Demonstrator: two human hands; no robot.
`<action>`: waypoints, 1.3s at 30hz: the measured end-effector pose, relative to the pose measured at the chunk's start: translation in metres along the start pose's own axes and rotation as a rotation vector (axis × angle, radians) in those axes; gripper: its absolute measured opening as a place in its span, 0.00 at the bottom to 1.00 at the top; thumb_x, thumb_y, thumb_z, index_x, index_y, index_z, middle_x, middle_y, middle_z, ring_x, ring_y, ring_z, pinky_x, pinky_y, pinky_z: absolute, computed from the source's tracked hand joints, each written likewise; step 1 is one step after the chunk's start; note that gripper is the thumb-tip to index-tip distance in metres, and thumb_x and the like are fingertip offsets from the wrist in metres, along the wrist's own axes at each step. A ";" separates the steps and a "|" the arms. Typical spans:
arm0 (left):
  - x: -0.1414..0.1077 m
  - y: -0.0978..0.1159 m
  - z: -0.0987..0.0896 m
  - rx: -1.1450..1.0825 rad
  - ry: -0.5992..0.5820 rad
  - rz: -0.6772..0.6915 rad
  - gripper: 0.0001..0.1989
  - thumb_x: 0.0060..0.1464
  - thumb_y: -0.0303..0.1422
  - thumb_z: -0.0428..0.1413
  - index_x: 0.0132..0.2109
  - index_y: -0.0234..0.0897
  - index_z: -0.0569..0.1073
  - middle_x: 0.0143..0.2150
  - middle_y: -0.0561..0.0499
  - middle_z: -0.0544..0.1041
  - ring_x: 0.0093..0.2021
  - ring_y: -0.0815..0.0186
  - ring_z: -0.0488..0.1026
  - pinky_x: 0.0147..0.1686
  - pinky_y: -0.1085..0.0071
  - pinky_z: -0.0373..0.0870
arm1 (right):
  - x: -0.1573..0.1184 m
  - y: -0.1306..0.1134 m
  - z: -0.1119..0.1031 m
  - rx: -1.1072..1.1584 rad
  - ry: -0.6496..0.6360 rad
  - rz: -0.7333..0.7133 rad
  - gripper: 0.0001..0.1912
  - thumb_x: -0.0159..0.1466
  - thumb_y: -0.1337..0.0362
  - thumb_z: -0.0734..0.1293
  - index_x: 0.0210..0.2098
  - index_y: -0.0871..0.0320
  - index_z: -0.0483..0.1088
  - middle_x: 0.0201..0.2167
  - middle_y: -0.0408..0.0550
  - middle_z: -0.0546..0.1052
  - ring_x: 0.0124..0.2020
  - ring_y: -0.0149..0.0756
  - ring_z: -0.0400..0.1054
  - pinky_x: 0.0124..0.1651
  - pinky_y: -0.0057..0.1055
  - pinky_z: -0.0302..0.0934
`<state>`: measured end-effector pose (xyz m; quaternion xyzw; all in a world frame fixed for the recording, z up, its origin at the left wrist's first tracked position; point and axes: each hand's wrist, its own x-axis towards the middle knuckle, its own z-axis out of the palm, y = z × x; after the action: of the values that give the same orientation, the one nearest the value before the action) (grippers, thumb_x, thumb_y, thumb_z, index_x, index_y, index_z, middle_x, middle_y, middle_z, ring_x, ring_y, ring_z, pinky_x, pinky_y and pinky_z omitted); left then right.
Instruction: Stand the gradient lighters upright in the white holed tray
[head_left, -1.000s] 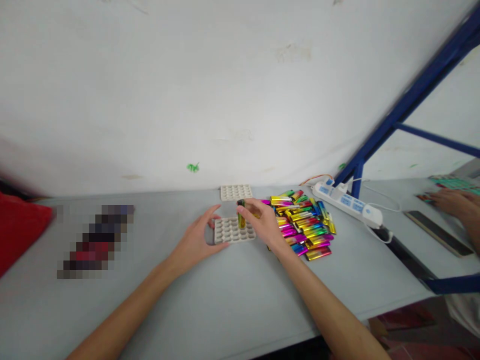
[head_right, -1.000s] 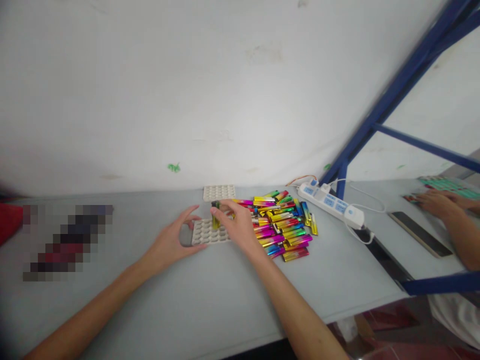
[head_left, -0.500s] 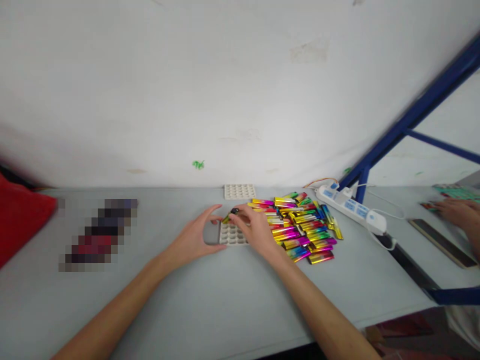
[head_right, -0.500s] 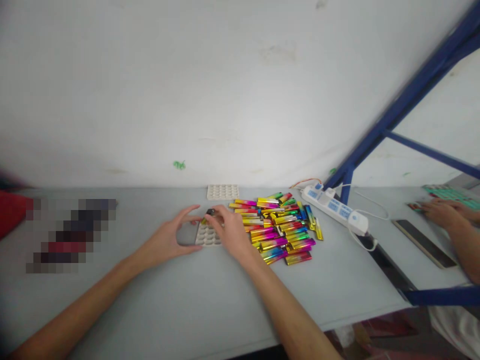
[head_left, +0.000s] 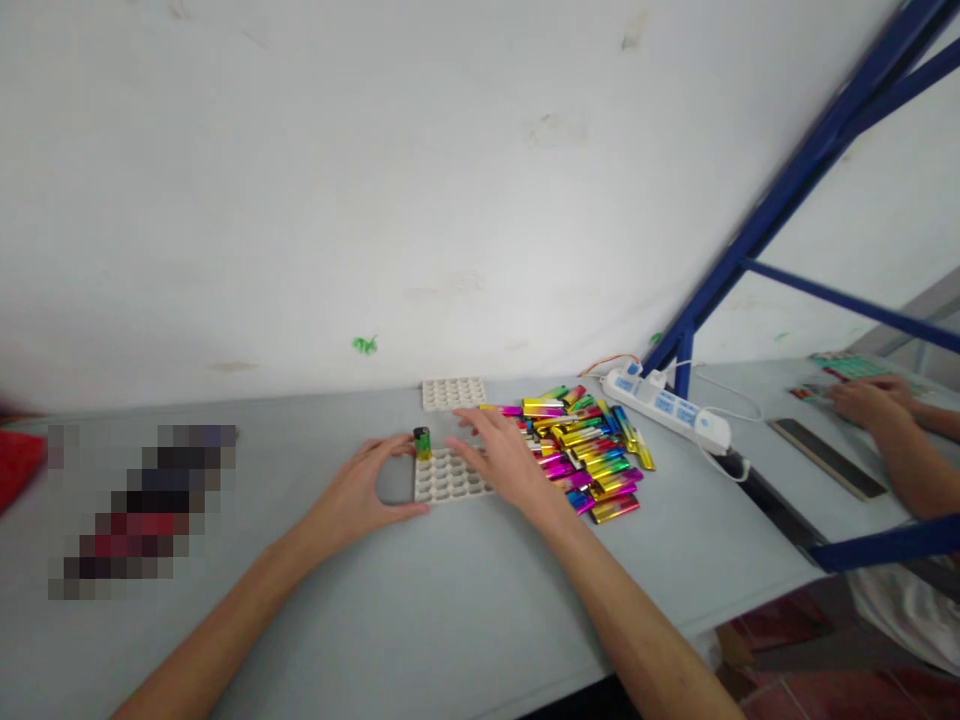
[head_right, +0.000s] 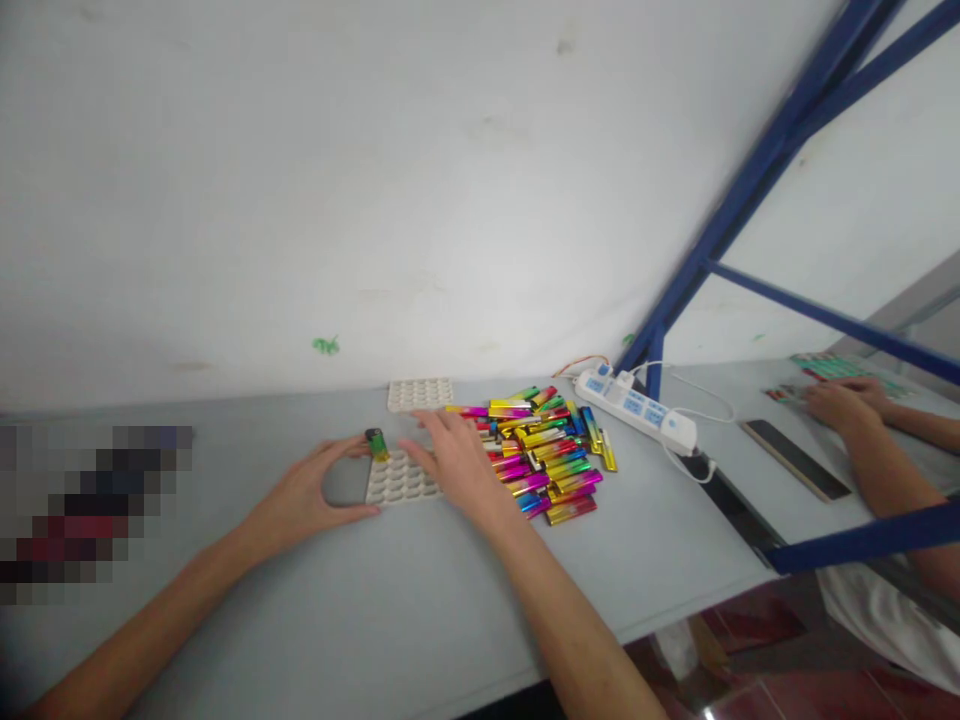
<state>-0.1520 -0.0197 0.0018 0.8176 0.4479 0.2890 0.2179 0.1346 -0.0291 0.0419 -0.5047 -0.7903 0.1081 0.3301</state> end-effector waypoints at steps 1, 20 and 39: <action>0.000 -0.001 0.001 0.013 0.004 0.012 0.44 0.52 0.55 0.77 0.70 0.42 0.79 0.64 0.42 0.87 0.66 0.40 0.84 0.72 0.43 0.80 | -0.001 0.013 -0.012 -0.017 0.026 0.016 0.13 0.81 0.61 0.72 0.62 0.49 0.84 0.56 0.59 0.88 0.59 0.55 0.82 0.67 0.50 0.74; 0.002 -0.003 0.006 0.025 0.006 0.078 0.37 0.54 0.59 0.75 0.63 0.43 0.87 0.65 0.39 0.85 0.66 0.37 0.82 0.72 0.40 0.80 | 0.002 0.105 -0.090 -0.340 -0.217 0.197 0.12 0.83 0.61 0.68 0.51 0.58 0.84 0.51 0.59 0.89 0.53 0.48 0.83 0.57 0.37 0.69; 0.000 0.011 0.000 0.020 -0.037 0.048 0.35 0.53 0.54 0.77 0.64 0.45 0.87 0.66 0.41 0.84 0.68 0.39 0.80 0.73 0.43 0.78 | 0.012 -0.017 0.015 0.966 -0.059 0.305 0.33 0.71 0.24 0.67 0.42 0.48 0.67 0.27 0.37 0.73 0.26 0.36 0.69 0.32 0.32 0.67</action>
<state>-0.1452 -0.0248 0.0080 0.8355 0.4268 0.2745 0.2109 0.1101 -0.0240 0.0442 -0.4008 -0.5765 0.5226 0.4836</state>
